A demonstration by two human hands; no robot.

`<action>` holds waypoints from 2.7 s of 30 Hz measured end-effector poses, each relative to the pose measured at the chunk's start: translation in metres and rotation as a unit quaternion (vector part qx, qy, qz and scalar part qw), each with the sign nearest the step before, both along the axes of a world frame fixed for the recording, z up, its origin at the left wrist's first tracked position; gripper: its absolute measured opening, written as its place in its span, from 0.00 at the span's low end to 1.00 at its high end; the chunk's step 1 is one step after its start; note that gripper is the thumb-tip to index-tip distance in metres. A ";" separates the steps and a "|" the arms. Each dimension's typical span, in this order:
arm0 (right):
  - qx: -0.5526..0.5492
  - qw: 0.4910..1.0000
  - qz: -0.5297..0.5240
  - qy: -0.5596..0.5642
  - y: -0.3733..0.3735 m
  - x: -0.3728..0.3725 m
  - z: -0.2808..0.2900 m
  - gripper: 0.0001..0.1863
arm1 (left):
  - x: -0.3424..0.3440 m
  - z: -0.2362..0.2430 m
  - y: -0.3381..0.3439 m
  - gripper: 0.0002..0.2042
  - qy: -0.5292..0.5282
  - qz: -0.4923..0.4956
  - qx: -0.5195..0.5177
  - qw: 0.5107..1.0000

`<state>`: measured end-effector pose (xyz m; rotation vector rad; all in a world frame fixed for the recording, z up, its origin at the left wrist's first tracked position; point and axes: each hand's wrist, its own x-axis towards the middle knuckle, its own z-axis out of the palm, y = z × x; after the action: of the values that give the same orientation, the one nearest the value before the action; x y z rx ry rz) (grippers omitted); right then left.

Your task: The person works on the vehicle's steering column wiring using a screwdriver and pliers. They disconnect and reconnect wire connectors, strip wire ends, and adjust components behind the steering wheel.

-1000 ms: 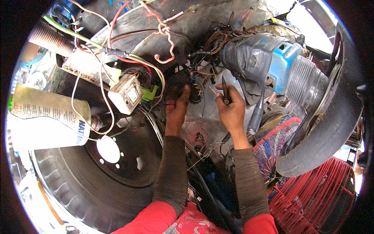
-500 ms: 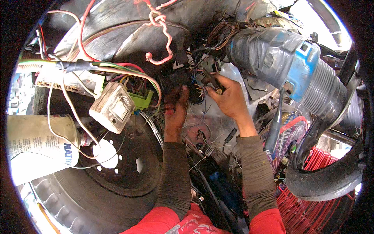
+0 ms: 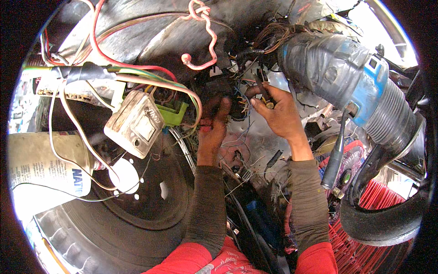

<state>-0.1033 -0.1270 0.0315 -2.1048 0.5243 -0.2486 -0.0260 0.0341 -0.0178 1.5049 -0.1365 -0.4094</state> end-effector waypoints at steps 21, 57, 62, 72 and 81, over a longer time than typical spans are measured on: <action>0.001 0.997 0.014 -0.071 0.002 -0.006 -0.002 0.16 | 0.001 0.004 0.001 0.19 0.004 -0.031 0.035 0.999; -0.138 0.986 -0.040 -0.079 0.017 0.015 -0.007 0.09 | -0.004 -0.001 -0.008 0.14 -0.087 -0.008 0.029 0.996; -0.109 0.989 -0.032 -0.099 0.019 0.009 0.003 0.09 | -0.002 -0.003 -0.011 0.13 -0.074 0.021 0.005 0.997; -0.146 0.983 -0.018 -0.114 0.015 0.013 -0.006 0.10 | -0.005 0.005 -0.010 0.14 -0.038 -0.028 0.032 0.998; -0.094 0.993 -0.066 -0.024 0.015 0.007 -0.002 0.08 | -0.005 0.001 -0.011 0.14 -0.049 -0.028 0.021 0.998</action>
<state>-0.0964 -0.1124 0.0292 -2.2425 0.6332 -0.4399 -0.0307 0.0233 -0.0166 1.5666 -0.2496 -0.3846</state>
